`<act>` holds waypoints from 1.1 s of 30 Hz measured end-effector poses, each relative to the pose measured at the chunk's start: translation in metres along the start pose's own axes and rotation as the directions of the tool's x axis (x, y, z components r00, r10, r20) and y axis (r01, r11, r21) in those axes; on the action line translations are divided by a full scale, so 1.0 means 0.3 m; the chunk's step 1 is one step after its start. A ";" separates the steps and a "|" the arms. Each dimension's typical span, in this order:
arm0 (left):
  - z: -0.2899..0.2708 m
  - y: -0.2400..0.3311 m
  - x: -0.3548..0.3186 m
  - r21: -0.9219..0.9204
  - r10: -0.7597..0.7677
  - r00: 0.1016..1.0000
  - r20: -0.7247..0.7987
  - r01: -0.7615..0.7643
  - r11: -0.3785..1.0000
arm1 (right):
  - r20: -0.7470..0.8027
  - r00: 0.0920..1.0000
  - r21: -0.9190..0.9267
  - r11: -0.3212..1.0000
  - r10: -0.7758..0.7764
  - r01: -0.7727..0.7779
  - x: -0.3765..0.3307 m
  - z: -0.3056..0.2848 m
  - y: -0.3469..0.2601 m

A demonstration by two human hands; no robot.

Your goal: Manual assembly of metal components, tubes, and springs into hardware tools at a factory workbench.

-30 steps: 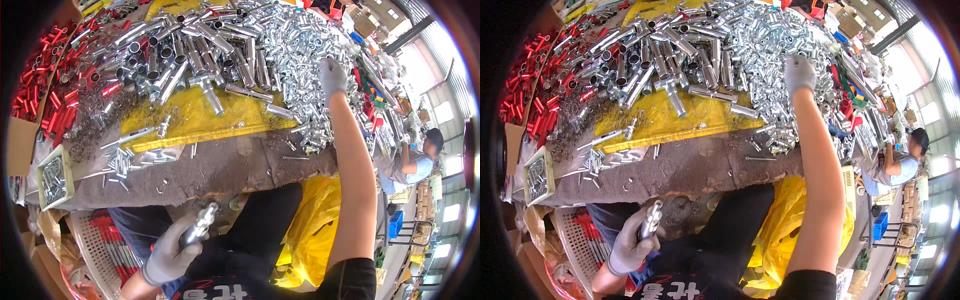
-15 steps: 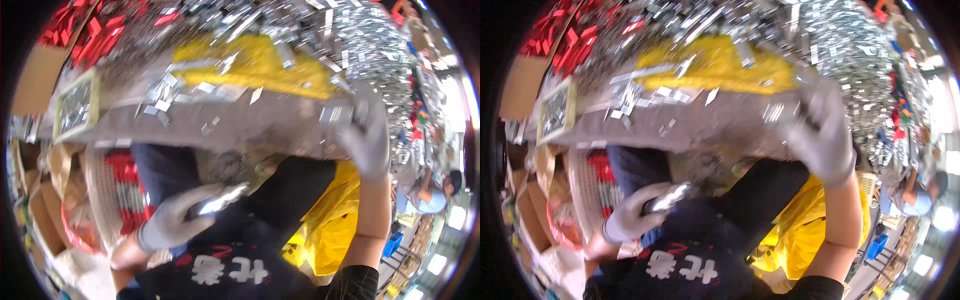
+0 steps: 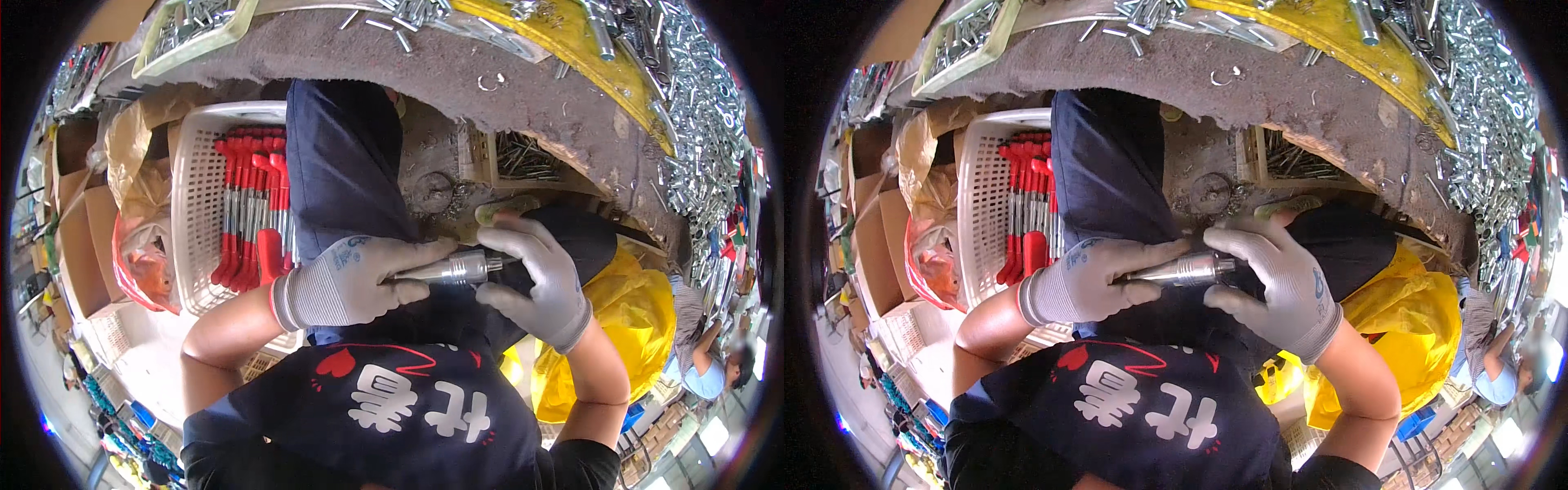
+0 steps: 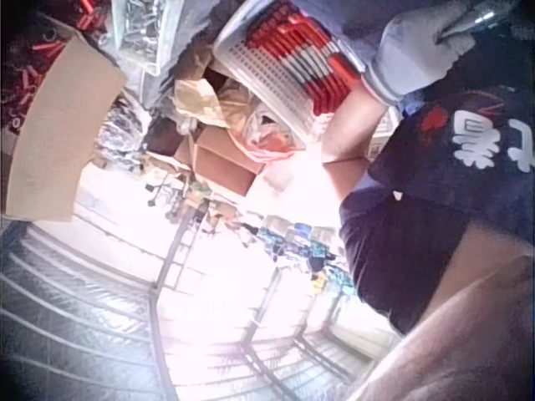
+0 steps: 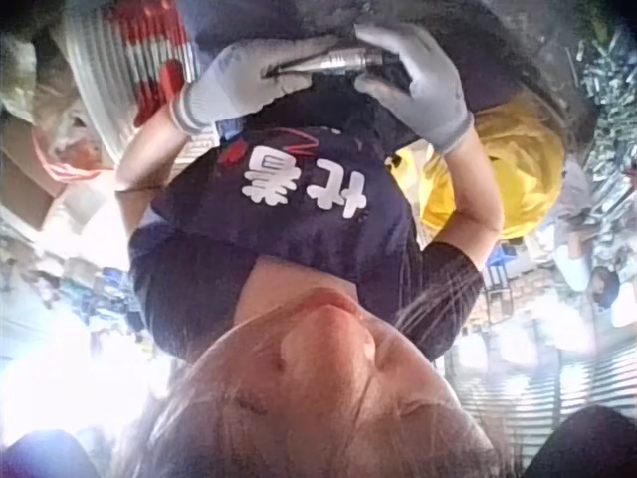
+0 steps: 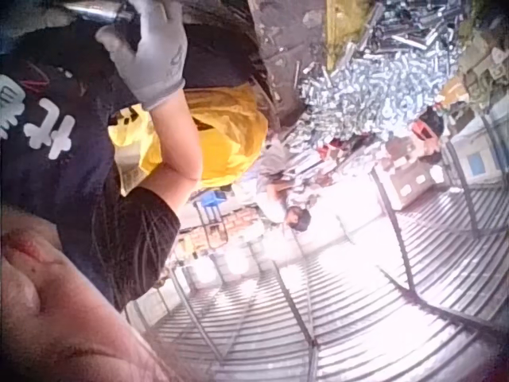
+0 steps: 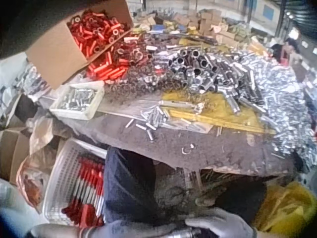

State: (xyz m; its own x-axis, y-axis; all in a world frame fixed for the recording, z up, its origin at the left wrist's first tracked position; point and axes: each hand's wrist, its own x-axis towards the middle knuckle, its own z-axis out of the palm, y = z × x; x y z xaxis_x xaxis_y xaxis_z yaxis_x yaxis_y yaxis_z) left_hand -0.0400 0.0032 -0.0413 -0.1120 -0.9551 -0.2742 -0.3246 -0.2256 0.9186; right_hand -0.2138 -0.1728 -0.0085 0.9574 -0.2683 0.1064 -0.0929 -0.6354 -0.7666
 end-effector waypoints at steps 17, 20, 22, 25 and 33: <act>0.035 -0.074 0.032 -0.083 0.119 0.992 -0.043 -0.122 0.989 | 0.229 0.830 0.162 0.821 0.508 -0.547 -0.064 0.040 0.020; 0.013 -0.068 0.018 -0.120 0.021 1.000 0.022 -0.018 0.993 | -0.038 0.995 -0.034 0.995 -0.098 0.096 -0.040 0.075 0.038; 0.030 -0.084 0.031 -0.116 0.053 0.999 0.009 -0.052 0.992 | 0.124 0.943 0.116 0.940 0.308 -0.322 -0.066 0.065 0.015; 0.018 -0.076 0.035 -0.119 0.038 0.999 0.017 -0.035 0.992 | 0.100 0.995 -0.023 1.000 -0.003 0.006 -0.047 0.060 0.046; 0.010 -0.072 0.038 -0.150 0.101 0.986 0.132 -0.080 0.985 | 0.250 0.961 0.196 0.966 0.117 -0.169 -0.081 0.068 0.062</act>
State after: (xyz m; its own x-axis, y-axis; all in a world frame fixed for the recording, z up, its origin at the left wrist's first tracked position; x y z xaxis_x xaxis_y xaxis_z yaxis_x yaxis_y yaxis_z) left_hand -0.0371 -0.0022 -0.0651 -0.2674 -0.9392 -0.2156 -0.1701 -0.1742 0.9699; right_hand -0.2333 -0.1632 -0.0383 0.9776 -0.1513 -0.1460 -0.1978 -0.4267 -0.8825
